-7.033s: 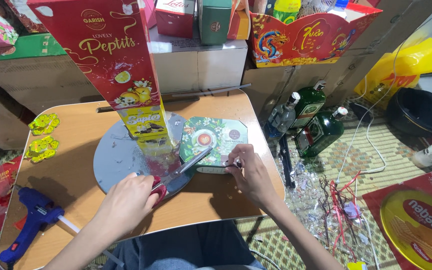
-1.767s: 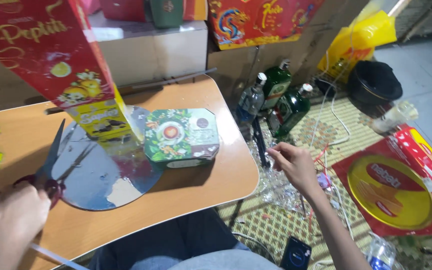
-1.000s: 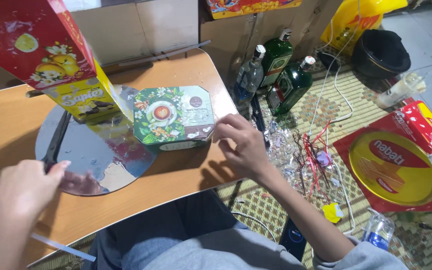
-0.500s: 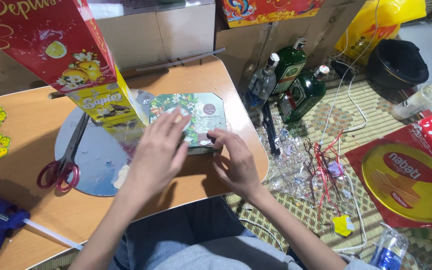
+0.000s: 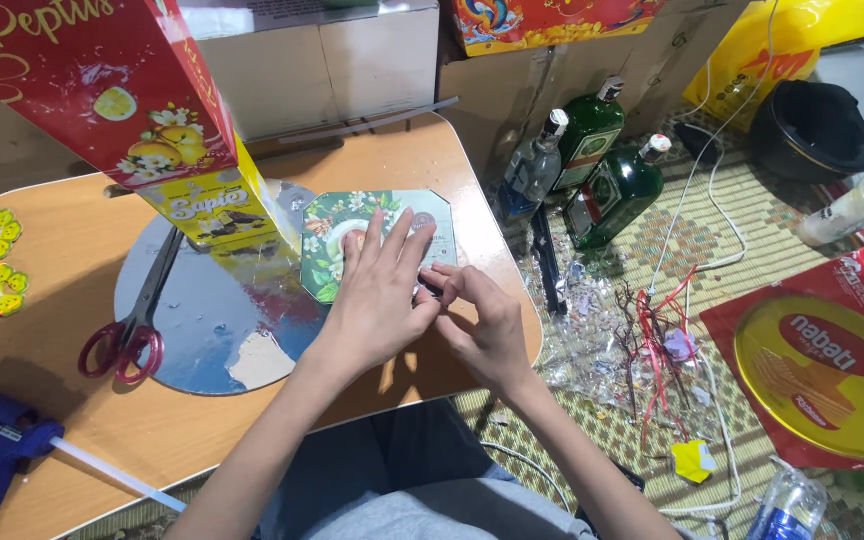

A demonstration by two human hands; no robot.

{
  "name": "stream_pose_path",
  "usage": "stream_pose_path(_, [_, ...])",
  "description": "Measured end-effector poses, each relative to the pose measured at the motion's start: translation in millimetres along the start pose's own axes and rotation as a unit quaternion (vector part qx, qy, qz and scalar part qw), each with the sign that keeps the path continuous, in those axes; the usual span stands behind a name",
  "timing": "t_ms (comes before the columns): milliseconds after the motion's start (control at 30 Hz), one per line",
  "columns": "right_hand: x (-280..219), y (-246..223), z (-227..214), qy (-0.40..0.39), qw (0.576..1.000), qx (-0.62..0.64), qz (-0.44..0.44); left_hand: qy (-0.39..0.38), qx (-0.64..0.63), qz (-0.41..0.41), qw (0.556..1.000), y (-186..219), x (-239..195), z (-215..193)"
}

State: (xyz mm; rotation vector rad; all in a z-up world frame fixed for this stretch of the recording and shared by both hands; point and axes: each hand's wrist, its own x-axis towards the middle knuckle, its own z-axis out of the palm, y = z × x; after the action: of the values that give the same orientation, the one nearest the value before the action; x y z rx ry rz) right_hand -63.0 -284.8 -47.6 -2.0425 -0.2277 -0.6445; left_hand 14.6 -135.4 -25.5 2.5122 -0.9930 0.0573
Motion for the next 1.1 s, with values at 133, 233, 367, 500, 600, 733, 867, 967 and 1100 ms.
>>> stream_pose_path(133, [1,-1,1,0.007,1.000,0.004,0.001,-0.021,-0.017,-0.001,1.000,1,1,-6])
stream_pose_path(233, [0,-1,2,0.003,1.000,0.008,0.007,-0.037,-0.020,-0.002,0.999,0,3,-5])
stream_pose_path(367, [1,-5,1,0.009,1.000,-0.004,-0.005,-0.041,-0.055,0.007,0.998,4,4,-5])
stream_pose_path(500, [-1,-3,1,0.013,1.000,-0.007,-0.008,-0.050,-0.111,0.011,0.993,3,5,1])
stream_pose_path(600, [-3,7,3,0.012,1.000,-0.005,-0.005,-0.054,-0.135,0.006,0.989,7,5,1])
stream_pose_path(733, [-3,10,4,0.006,1.000,0.011,-0.004,-0.011,-0.201,0.013,0.979,-2,9,-8])
stream_pose_path(867, [-3,8,1,0.000,1.000,0.019,0.003,0.019,-0.283,-0.019,0.959,-4,6,-27])
stream_pose_path(967, [-1,2,1,0.001,1.000,0.023,0.004,0.023,-0.267,-0.019,0.963,-3,2,-22])
stream_pose_path(1100, [0,-2,-1,0.001,1.000,0.027,0.003,0.017,-0.253,-0.023,0.967,-1,1,-20])
